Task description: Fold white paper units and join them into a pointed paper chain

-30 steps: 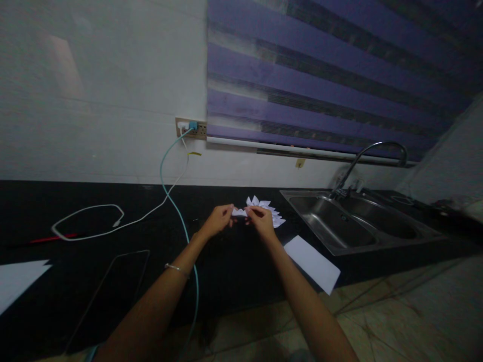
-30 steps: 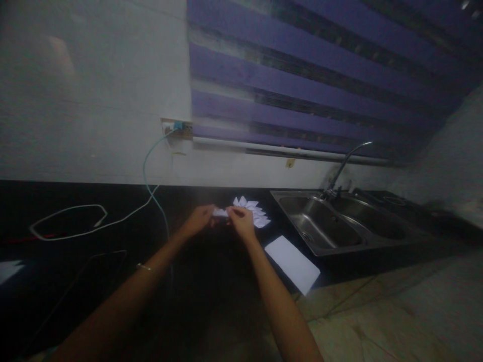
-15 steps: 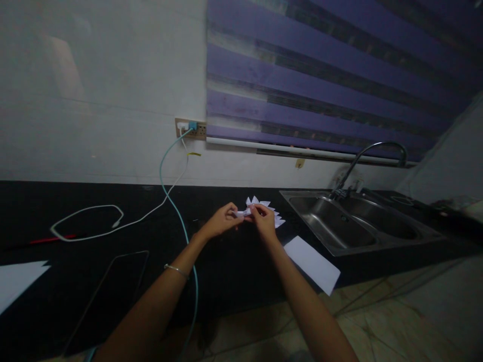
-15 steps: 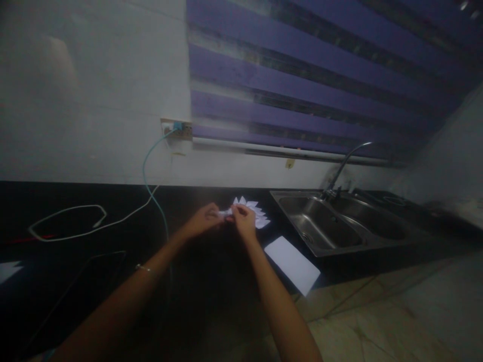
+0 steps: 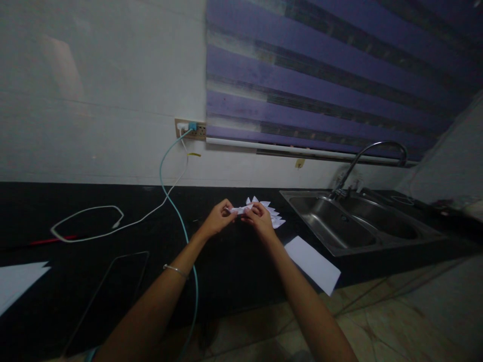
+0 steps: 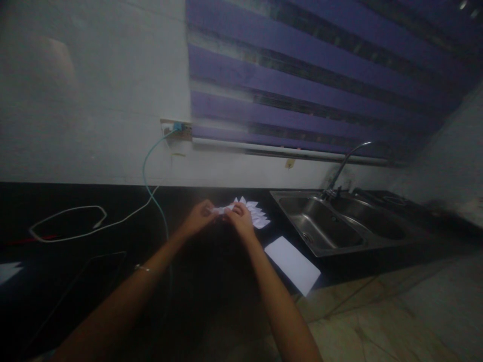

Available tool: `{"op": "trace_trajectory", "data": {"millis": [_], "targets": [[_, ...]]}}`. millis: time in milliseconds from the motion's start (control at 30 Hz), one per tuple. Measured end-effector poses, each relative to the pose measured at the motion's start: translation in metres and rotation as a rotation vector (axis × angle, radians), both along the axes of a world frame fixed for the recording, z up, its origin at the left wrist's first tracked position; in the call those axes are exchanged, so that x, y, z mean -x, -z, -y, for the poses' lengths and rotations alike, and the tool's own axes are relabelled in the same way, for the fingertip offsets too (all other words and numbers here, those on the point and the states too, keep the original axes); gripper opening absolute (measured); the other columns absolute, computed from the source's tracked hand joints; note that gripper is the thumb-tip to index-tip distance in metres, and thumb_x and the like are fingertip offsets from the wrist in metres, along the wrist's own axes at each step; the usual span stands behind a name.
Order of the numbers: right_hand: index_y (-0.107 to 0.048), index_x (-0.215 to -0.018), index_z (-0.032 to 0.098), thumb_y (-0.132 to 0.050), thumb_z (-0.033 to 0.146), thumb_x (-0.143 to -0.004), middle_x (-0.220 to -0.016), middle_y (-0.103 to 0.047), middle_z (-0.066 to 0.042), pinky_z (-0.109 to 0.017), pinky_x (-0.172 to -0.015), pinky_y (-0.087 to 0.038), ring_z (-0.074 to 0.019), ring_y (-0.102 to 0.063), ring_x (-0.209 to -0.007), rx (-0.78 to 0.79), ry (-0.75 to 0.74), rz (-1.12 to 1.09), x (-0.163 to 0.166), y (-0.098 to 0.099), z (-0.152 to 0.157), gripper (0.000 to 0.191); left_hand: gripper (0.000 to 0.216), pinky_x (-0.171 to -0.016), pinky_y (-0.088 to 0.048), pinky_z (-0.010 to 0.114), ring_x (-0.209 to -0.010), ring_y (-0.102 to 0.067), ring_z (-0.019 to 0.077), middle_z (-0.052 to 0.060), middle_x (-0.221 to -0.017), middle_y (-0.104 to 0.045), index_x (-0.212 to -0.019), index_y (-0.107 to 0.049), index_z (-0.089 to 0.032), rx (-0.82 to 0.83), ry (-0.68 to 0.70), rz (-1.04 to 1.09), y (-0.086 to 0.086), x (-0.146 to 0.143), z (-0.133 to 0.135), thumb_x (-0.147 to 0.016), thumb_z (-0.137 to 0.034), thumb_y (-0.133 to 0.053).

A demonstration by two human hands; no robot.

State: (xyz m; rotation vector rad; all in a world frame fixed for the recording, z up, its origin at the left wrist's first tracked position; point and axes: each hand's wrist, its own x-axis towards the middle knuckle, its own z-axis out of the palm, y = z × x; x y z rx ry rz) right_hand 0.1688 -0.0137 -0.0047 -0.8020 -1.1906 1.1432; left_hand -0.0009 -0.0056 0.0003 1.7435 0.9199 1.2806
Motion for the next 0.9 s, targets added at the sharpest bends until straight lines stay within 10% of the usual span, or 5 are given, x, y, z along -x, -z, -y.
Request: {"op": "trace_trajectory", "data": {"millis": [667,900], "targets": [[-0.07,-0.079,0.014,-0.08,0.032,-0.057,-0.063,-0.066,-0.002,-0.024,-0.051,-0.044,-0.0136,-0.058,-0.054,-0.086,0.136,0.223,-0.008,-0.006,0.005,0.03,0.036,-0.058,-0.042,0.02,-0.066,-0.057,0.012,0.0,-0.078,-0.06,-0.096,-0.05,-0.017,0.002,0.084,-0.023,-0.006,-0.002,0.008,-0.075,-0.043,-0.065],[-0.071,-0.076,0.014,-0.081,0.033,-0.057,-0.066,-0.07,-0.004,-0.026,-0.056,-0.048,-0.0156,-0.062,-0.058,-0.057,0.049,0.174,-0.004,-0.008,0.01,0.029,0.047,-0.052,-0.037,0.021,-0.053,-0.049,0.0107,0.0,-0.057,-0.053,-0.066,-0.055,-0.014,-0.022,0.193,-0.23,-0.01,0.001,0.014,-0.087,-0.054,-0.042]]}}
